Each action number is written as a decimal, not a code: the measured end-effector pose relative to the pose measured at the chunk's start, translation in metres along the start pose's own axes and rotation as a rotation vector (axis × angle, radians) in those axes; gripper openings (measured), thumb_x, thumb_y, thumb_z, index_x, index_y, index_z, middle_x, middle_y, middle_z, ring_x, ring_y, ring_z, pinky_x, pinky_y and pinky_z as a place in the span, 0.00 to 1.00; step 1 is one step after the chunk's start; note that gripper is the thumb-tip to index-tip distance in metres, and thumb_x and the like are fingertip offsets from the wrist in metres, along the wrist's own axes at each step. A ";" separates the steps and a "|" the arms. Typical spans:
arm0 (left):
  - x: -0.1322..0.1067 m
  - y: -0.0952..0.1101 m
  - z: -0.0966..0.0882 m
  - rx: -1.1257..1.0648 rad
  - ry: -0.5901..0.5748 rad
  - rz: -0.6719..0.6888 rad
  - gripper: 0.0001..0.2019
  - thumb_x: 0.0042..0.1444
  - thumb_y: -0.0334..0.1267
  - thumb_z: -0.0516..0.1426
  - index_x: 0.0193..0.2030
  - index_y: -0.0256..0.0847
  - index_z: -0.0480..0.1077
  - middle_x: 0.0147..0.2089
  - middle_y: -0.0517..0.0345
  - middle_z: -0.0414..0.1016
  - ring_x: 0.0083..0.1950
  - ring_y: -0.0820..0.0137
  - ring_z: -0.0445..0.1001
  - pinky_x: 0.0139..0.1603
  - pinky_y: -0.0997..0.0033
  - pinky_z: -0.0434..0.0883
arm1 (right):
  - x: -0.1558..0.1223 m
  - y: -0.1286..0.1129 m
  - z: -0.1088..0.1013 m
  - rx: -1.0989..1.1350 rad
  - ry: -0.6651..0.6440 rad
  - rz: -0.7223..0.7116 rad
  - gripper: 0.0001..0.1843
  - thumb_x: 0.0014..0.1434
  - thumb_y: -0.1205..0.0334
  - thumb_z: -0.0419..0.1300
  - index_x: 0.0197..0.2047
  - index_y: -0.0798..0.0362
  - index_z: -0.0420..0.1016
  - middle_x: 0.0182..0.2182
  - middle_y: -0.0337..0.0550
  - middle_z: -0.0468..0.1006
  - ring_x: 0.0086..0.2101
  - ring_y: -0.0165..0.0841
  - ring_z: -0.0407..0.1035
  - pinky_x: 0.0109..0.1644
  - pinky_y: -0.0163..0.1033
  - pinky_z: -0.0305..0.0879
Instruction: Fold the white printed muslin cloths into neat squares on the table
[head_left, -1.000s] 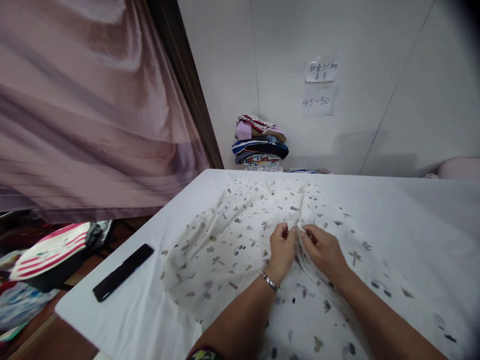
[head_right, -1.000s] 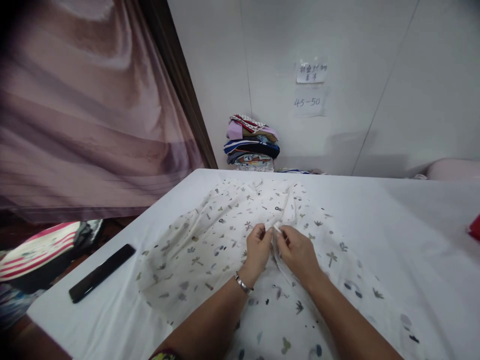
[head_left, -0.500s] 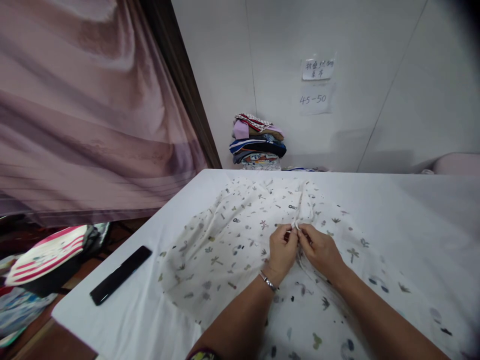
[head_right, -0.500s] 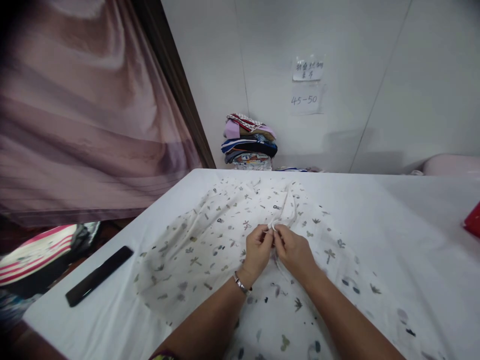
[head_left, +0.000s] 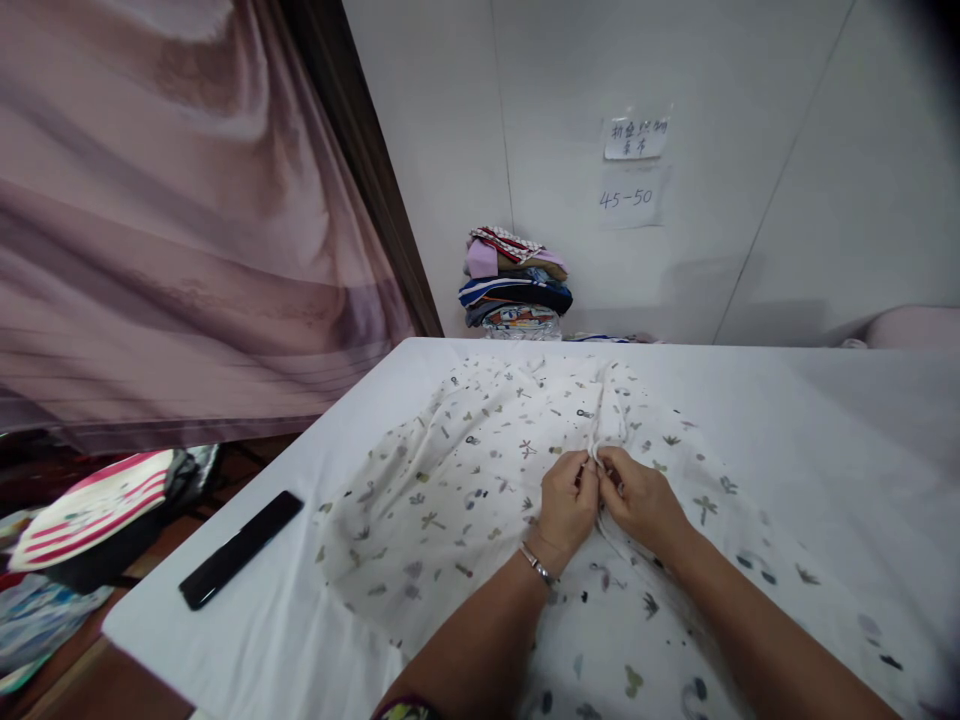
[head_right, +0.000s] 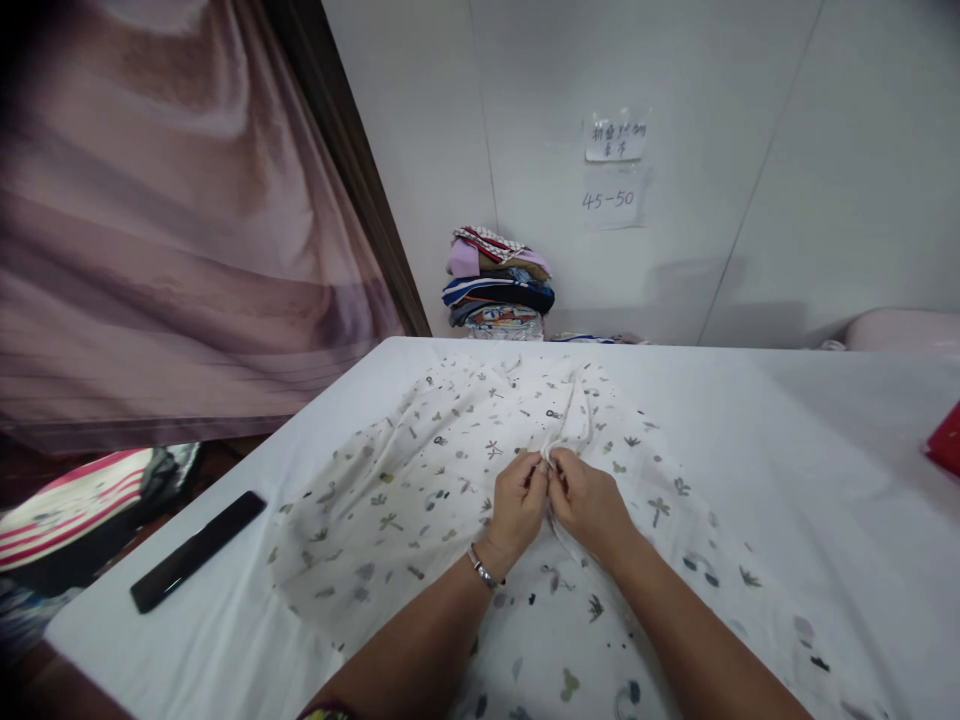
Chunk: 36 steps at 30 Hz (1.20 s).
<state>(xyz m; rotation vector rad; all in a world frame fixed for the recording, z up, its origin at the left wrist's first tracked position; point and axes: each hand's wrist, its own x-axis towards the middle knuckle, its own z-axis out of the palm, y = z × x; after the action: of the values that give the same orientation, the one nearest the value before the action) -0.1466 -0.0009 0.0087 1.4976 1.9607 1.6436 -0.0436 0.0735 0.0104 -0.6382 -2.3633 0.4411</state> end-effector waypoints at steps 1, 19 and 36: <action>0.000 0.001 0.000 -0.001 -0.004 -0.001 0.11 0.62 0.36 0.46 0.31 0.40 0.66 0.31 0.58 0.68 0.35 0.72 0.66 0.38 0.74 0.63 | 0.000 0.000 0.000 -0.001 -0.003 0.003 0.09 0.60 0.62 0.48 0.44 0.52 0.63 0.27 0.38 0.74 0.26 0.32 0.70 0.28 0.34 0.59; -0.003 0.004 0.006 -0.164 0.007 -0.144 0.09 0.59 0.39 0.51 0.36 0.39 0.70 0.32 0.59 0.70 0.33 0.73 0.67 0.35 0.75 0.65 | 0.001 -0.004 0.003 -0.088 0.134 -0.058 0.08 0.60 0.61 0.49 0.41 0.53 0.65 0.36 0.45 0.70 0.38 0.36 0.64 0.36 0.37 0.62; -0.004 0.020 0.004 -0.369 -0.064 -0.124 0.13 0.60 0.39 0.51 0.47 0.42 0.72 0.47 0.52 0.69 0.42 0.70 0.71 0.36 0.72 0.72 | 0.012 0.022 -0.051 0.428 0.214 0.268 0.13 0.57 0.51 0.56 0.34 0.52 0.70 0.27 0.40 0.72 0.28 0.32 0.66 0.31 0.37 0.63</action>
<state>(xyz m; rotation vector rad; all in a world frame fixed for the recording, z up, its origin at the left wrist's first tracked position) -0.1308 -0.0034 0.0215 1.2471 1.5735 1.7598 -0.0104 0.1052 0.0439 -0.7540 -1.9050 0.9181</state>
